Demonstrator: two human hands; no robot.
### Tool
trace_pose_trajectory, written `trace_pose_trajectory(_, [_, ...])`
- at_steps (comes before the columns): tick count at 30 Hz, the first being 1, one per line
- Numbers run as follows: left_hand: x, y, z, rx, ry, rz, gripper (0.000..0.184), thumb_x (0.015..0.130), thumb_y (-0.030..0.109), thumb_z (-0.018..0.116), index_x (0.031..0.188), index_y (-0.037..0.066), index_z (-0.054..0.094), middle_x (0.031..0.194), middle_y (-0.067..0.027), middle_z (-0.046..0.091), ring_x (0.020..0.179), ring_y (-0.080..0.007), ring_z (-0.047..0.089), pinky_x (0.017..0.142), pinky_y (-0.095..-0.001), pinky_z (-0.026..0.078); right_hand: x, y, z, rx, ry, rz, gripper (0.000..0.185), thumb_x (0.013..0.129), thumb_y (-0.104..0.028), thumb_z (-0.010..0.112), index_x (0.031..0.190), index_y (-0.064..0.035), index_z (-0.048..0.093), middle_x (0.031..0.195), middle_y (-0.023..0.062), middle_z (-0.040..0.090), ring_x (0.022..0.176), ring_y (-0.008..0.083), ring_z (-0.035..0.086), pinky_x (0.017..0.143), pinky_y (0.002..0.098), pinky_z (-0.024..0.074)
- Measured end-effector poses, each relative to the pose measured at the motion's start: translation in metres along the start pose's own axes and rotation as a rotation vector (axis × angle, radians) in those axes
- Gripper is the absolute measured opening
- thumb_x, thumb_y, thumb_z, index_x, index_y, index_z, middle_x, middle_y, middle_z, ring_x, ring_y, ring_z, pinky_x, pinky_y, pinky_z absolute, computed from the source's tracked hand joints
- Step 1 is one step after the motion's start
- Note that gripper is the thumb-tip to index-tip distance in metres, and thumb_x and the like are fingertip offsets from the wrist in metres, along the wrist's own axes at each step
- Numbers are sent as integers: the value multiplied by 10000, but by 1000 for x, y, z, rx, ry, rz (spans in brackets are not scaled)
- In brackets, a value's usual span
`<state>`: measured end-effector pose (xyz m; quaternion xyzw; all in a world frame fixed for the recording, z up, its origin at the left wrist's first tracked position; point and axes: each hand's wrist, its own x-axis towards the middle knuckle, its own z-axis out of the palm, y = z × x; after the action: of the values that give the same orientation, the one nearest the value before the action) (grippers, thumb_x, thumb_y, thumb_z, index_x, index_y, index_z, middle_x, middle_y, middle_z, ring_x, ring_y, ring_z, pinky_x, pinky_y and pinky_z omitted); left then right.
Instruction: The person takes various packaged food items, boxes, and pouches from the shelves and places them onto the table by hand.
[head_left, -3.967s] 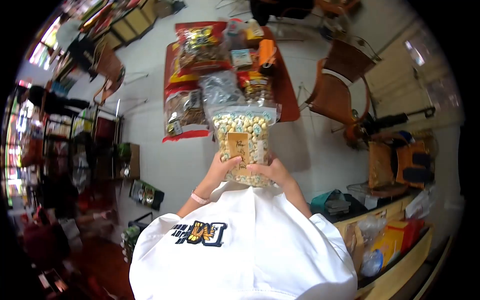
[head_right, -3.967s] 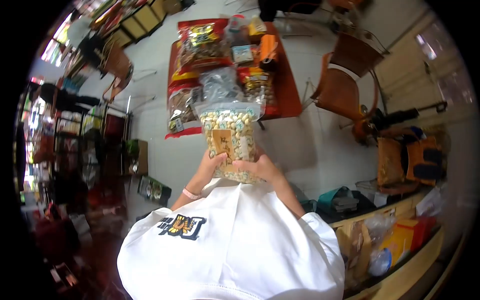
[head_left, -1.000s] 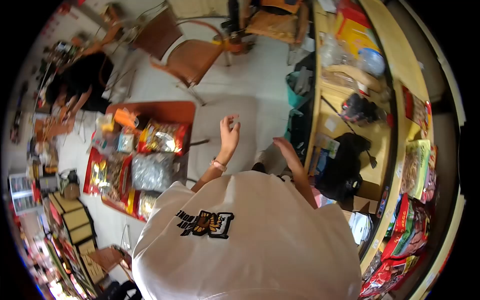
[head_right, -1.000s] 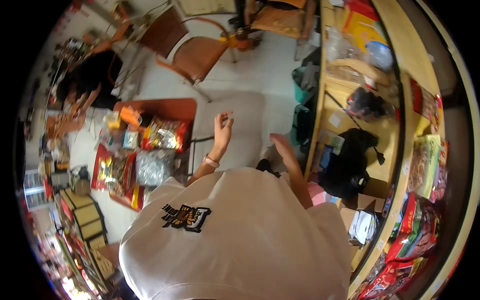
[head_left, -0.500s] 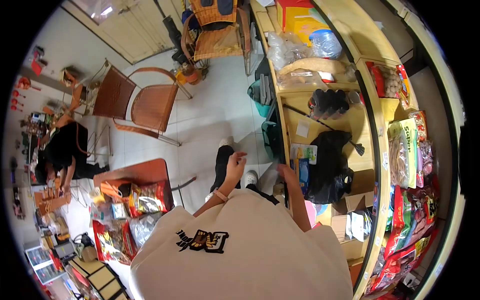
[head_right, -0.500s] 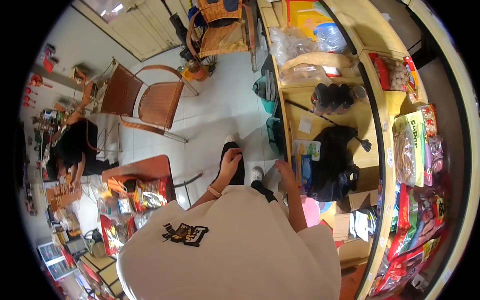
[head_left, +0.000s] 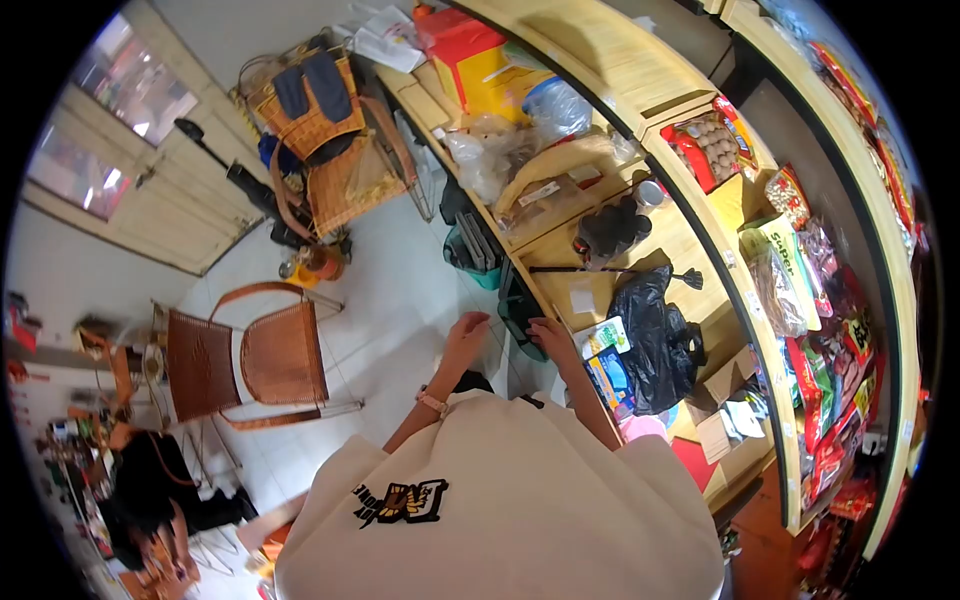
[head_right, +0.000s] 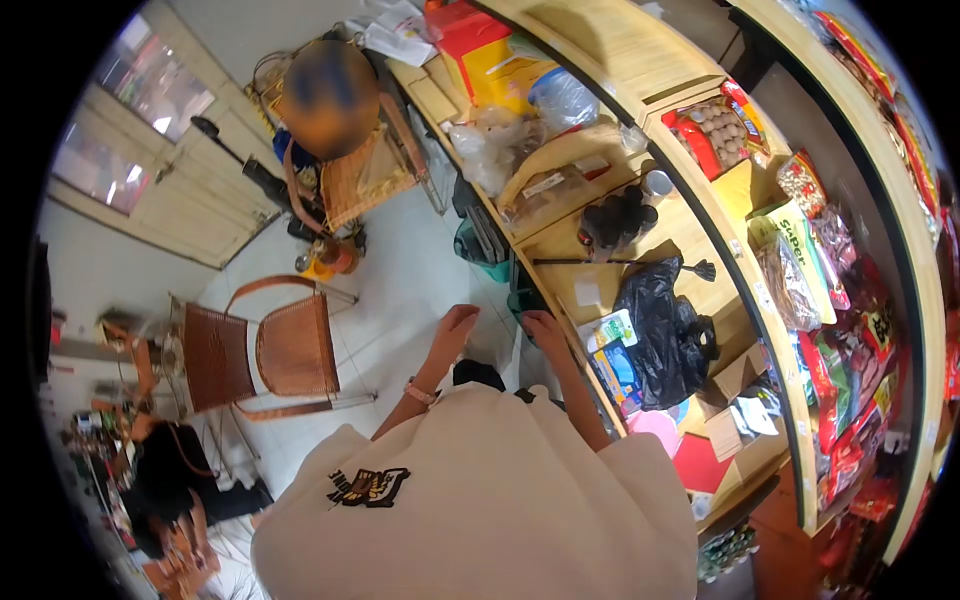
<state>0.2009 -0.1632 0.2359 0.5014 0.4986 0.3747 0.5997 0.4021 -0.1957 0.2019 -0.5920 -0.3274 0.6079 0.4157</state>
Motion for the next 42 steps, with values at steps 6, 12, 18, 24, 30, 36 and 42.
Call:
trace_pose_trajectory(6, [35, -2, -66, 66, 3, 16, 200, 823, 149, 491, 975, 37, 558, 886, -29, 592, 784, -95, 504, 661, -228, 386, 48, -18, 65, -45, 4, -139, 250, 834, -170, 504, 1026, -13, 537, 894, 72, 580, 843, 132, 547, 769, 258, 426])
trace_pose_trajectory(12, [61, 1, -74, 68, -126, 1, 203, 826, 154, 485, 982, 44, 555, 893, -32, 595, 793, -104, 521, 658, -233, 390, 47, -29, 80, -150, 176, -289, 219, 805, -150, 526, 983, -24, 551, 853, 71, 605, 782, 129, 558, 726, 247, 426])
trace_pose_trajectory(18, [91, 12, -48, 32, -262, -46, 180, 833, 107, 484, 962, -9, 534, 893, -67, 585, 829, -128, 535, 753, -238, 403, 54, -45, 41, -254, 381, -262, 198, 817, -150, 514, 959, -20, 562, 864, 93, 605, 808, 172, 575, 733, 271, 428])
trace_pose_trajectory(24, [134, 39, -11, 171, -403, 42, 178, 839, 107, 476, 974, 4, 529, 905, -61, 596, 826, -122, 542, 732, -240, 408, 83, -81, -15, -285, 568, -393, 198, 831, -137, 495, 974, -14, 555, 905, 89, 606, 860, 172, 564, 758, 261, 417])
trace_pose_trajectory(30, [114, 177, 20, 116, -296, 830, 483, 709, 75, 602, 1136, 42, 378, 1040, -130, 498, 900, -185, 526, 784, -314, 408, 90, -225, -103, -636, 1086, -846, 271, 767, -84, 508, 1037, -80, 517, 1074, 156, 505, 1028, 319, 445, 871, 398, 336])
trace_pose_trajectory(36, [169, 311, 107, -303, -1152, -60, 643, 852, 340, 473, 1331, 40, 166, 1133, -172, 493, 951, -223, 544, 810, -331, 438, 128, -287, -198, -1095, 1312, -563, 601, 706, -357, 621, 1237, -183, 400, 1297, 156, 327, 1213, 338, 267, 1005, 467, 182])
trace_pose_trajectory(42, [211, 363, 137, 405, -1347, 108, 438, 860, 372, 446, 1143, 40, 484, 1049, -82, 556, 890, -143, 564, 790, -247, 430, 135, -277, -232, -1235, 1050, -640, 399, 788, -345, 527, 1103, -100, 525, 1195, 77, 467, 1140, 264, 391, 988, 424, 241])
